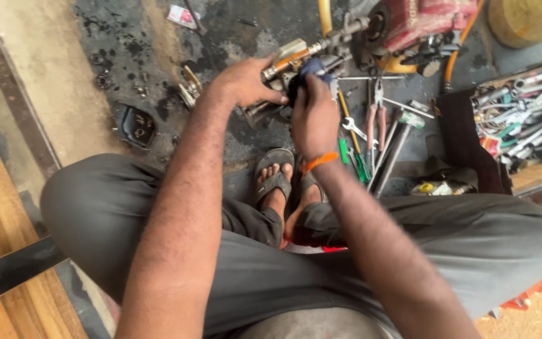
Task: The person sits on the floor and cleans a small engine cylinder head using a blue cloth and a green-handled screwdriver. They wipe the exterior and interior surfaces, scrape residue from crevices, and repeatedly reposition the part to access different areas.
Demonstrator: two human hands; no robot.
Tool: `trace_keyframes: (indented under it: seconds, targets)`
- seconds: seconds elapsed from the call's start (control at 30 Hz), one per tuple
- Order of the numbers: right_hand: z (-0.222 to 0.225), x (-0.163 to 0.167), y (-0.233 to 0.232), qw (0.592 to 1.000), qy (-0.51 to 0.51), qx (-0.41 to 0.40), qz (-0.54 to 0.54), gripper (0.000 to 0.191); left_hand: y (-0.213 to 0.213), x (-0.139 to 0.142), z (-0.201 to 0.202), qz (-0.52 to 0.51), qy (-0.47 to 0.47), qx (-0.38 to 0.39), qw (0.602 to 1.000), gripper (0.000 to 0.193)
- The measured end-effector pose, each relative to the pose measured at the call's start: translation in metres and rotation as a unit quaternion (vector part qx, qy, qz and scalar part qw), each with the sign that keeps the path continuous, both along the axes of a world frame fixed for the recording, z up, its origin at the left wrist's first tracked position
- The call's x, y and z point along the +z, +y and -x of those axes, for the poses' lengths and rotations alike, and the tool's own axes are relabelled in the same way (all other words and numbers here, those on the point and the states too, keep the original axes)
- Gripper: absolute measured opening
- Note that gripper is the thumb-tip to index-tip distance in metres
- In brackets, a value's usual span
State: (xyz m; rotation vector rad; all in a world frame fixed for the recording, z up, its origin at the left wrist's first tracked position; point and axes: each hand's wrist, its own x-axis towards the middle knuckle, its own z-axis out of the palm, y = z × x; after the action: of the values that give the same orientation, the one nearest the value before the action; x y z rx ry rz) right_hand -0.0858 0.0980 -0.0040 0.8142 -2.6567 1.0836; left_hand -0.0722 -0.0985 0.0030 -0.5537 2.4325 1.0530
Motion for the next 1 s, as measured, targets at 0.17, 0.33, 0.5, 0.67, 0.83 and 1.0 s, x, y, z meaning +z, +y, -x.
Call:
trace_keyframes:
  seconds: [0.17, 0.33, 0.5, 0.67, 0.83, 1.0]
  targets:
    - [-0.023, -0.004, -0.003, 0.981, 0.018, -0.017, -0.190, 0.047, 0.000, -0.008, 0.000, -0.021, 0.013, 0.008, 1.000, 0.108]
    - [-0.009, 0.003, -0.001, 0.986, -0.129, 0.070, -0.074, 0.047, -0.002, -0.010, -0.002, -0.034, 0.015, -0.012, 0.999, 0.098]
    - [0.019, 0.018, 0.029, 0.941, 0.065, 0.109, -0.313, 0.050, 0.003, -0.014, -0.002, -0.055, 0.012, 0.040, 0.998, 0.111]
    - [0.012, 0.002, 0.023, 0.952, 0.063, 0.099, -0.283, 0.055, 0.002, -0.018, -0.003, -0.035, 0.044, 0.007, 0.998, 0.107]
    - [-0.004, -0.007, 0.020, 0.984, -0.141, 0.092, -0.065, 0.042, -0.001, -0.014, -0.003, -0.013, 0.051, 0.002, 0.999, 0.115]
    - [0.006, 0.004, 0.040, 0.988, -0.055, 0.106, -0.094, 0.020, 0.007, -0.009, -0.003, -0.014, 0.016, 0.030, 0.999, 0.115]
